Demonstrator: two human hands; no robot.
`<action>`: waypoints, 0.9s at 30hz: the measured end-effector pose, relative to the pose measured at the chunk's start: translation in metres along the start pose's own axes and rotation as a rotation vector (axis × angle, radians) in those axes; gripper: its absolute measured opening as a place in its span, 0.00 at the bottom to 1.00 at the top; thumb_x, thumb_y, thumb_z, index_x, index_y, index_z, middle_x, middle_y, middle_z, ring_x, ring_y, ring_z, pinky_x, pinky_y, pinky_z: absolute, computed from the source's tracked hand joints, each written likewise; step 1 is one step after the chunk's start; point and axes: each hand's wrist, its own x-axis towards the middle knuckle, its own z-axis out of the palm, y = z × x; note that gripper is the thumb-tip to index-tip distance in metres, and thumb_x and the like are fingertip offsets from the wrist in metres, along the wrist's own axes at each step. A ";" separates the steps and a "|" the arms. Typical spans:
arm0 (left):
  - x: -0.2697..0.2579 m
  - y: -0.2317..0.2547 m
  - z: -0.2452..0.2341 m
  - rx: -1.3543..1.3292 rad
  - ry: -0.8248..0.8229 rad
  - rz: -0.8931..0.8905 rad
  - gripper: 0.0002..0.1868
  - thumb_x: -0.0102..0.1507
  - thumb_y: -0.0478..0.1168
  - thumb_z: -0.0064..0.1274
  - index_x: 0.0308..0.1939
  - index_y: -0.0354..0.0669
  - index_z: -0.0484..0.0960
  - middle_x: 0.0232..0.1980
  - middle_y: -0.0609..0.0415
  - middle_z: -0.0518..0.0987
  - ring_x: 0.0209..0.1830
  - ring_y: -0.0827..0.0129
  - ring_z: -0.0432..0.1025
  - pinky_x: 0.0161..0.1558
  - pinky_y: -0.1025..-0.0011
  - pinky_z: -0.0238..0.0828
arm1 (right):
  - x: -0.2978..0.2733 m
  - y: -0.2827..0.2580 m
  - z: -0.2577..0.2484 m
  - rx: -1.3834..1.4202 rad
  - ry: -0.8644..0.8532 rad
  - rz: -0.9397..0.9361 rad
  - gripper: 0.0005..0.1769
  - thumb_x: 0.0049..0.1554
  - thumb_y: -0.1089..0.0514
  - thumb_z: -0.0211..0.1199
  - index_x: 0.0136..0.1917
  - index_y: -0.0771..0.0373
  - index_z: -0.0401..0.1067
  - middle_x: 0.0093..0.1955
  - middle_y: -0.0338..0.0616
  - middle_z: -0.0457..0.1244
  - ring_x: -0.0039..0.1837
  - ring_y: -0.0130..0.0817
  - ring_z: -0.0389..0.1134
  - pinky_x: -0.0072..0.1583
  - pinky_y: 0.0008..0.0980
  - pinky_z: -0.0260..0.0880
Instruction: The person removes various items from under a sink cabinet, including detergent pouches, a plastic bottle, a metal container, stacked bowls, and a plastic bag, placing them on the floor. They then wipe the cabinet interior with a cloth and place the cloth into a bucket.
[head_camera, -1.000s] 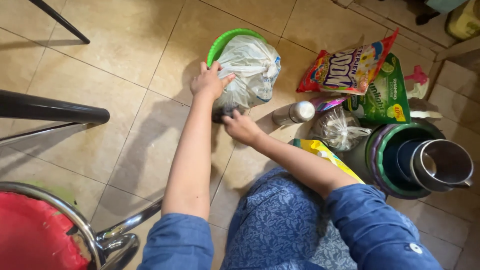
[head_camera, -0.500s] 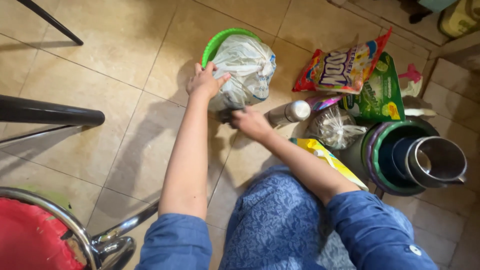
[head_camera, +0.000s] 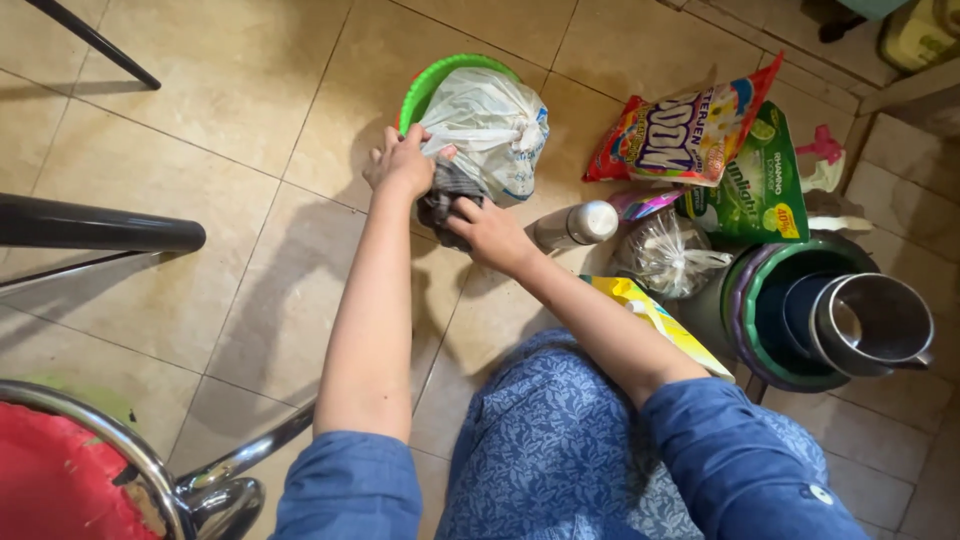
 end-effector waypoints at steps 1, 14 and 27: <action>0.001 0.000 -0.001 0.007 0.001 -0.003 0.33 0.59 0.73 0.54 0.62 0.69 0.72 0.72 0.56 0.61 0.74 0.42 0.56 0.68 0.37 0.53 | -0.004 0.002 0.000 0.045 -0.036 0.069 0.23 0.41 0.61 0.67 0.52 0.54 0.75 0.56 0.46 0.63 0.49 0.50 0.68 0.46 0.46 0.71; -0.006 0.002 0.005 -0.023 -0.015 -0.002 0.35 0.60 0.72 0.54 0.66 0.67 0.70 0.74 0.55 0.59 0.77 0.49 0.53 0.70 0.36 0.51 | -0.005 0.025 -0.002 0.286 0.230 0.642 0.20 0.46 0.65 0.66 0.53 0.66 0.70 0.56 0.61 0.61 0.52 0.66 0.66 0.51 0.55 0.67; -0.017 0.012 0.016 -0.007 0.059 -0.033 0.33 0.63 0.68 0.51 0.69 0.67 0.68 0.77 0.55 0.56 0.81 0.48 0.45 0.71 0.30 0.39 | -0.027 0.073 -0.096 0.852 0.482 0.558 0.21 0.50 0.67 0.69 0.57 0.63 0.69 0.52 0.37 0.66 0.56 0.25 0.67 0.59 0.26 0.70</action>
